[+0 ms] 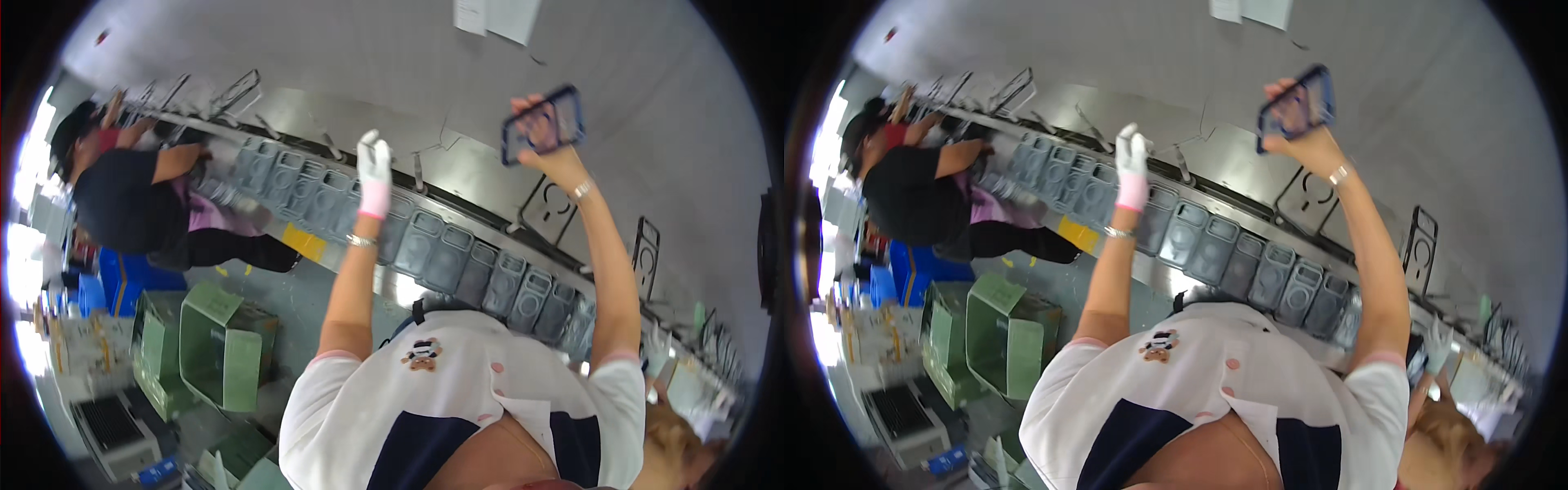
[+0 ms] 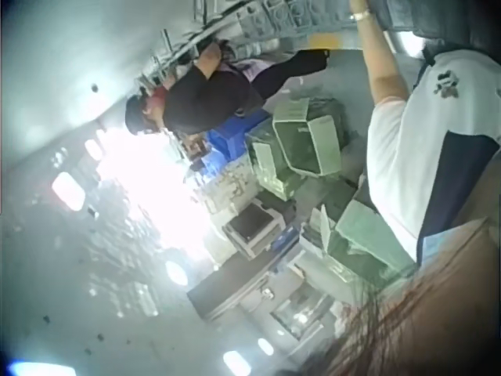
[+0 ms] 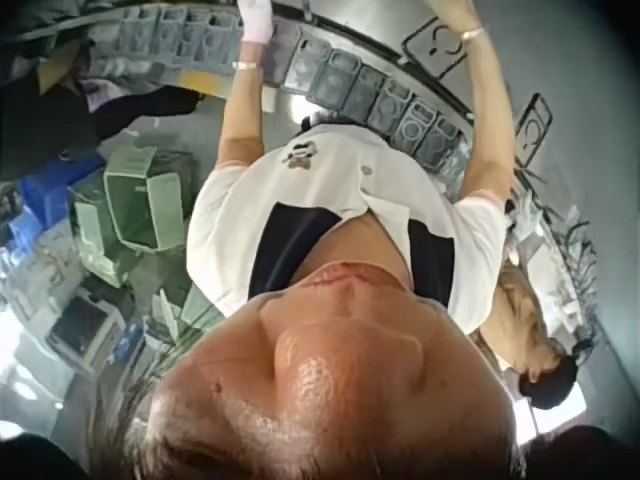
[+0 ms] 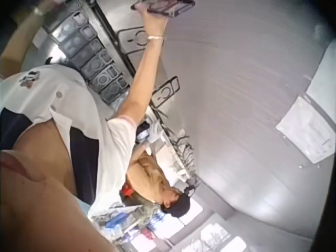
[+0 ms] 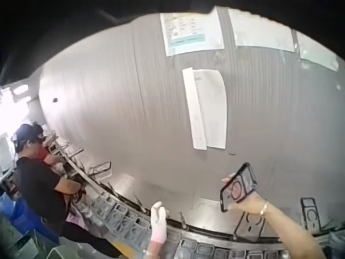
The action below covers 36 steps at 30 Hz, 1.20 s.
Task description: The person repeatedly removes phone cases from a conveyor line and stacks them together by hand.
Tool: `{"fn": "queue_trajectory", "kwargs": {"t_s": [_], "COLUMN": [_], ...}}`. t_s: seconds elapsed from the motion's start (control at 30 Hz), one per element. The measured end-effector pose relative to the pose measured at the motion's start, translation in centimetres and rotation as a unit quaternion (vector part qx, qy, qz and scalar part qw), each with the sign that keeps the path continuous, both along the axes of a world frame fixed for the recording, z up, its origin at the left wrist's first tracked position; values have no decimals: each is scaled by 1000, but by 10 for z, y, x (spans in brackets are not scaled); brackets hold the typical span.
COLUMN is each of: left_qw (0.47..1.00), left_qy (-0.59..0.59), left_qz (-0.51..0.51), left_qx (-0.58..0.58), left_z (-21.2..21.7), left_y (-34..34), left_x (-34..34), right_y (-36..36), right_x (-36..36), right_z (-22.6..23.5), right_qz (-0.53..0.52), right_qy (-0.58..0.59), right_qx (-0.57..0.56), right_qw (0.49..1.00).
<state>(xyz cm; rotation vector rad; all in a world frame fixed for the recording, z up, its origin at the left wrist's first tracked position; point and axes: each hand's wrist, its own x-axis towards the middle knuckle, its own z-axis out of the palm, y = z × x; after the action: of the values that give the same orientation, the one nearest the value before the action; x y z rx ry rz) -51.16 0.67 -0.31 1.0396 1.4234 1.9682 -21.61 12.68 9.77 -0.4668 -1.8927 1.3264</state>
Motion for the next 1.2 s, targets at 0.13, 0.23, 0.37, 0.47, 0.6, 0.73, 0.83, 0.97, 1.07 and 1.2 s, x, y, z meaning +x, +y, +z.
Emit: {"fn": "queue_trajectory", "kwargs": {"t_s": [0.13, 0.23, 0.37, 0.47, 0.6, 0.73, 0.83, 0.97, 1.07, 1.2], "left_qw": [983, 956, 932, 928, 910, 910, 897, 835, 866, 884], "left_qy": [-69, -64, -104, -72, -39, 12, 217, -17, -6, 30], "left_qz": [-168, -285, -348, -366, -410, -405, -384, -550, -478, -429], "left_qx": [-11, -12, -12, -17, -57, -87, 2, -16, -147, -185], "left_z": [10, 13, 11, 10, 9, 3, 20, 0, -17, -33], "left_y": [21, 23, 5, 2, 11, 12, 9, 5, -30, -69], "left_x": [17, 44, 95, 134, 189, 240, 283, 321, 311, 283], "right_y": [-3, -27, -65, -81, -87, -92, -95, -106, -158, -236], "right_x": [-1, 32, 78, 87, 96, 120, 166, 216, 265, 349], "right_z": [12, 12, 7, 20, 22, 18, 15, -14, -8, -35], "right_qz": [-40, -35, -67, -133, -172, -178, -168, -261, -386, -602], "right_qy": [-92, -132, -74, -158, -320, -488, -546, -474, -356, -226], "right_qx": [-15, -18, -22, 45, 150, 237, 230, 304, 314, 245], "right_qw": [995, 990, 995, 977, 919, 821, 788, 784, 791, 726]}}
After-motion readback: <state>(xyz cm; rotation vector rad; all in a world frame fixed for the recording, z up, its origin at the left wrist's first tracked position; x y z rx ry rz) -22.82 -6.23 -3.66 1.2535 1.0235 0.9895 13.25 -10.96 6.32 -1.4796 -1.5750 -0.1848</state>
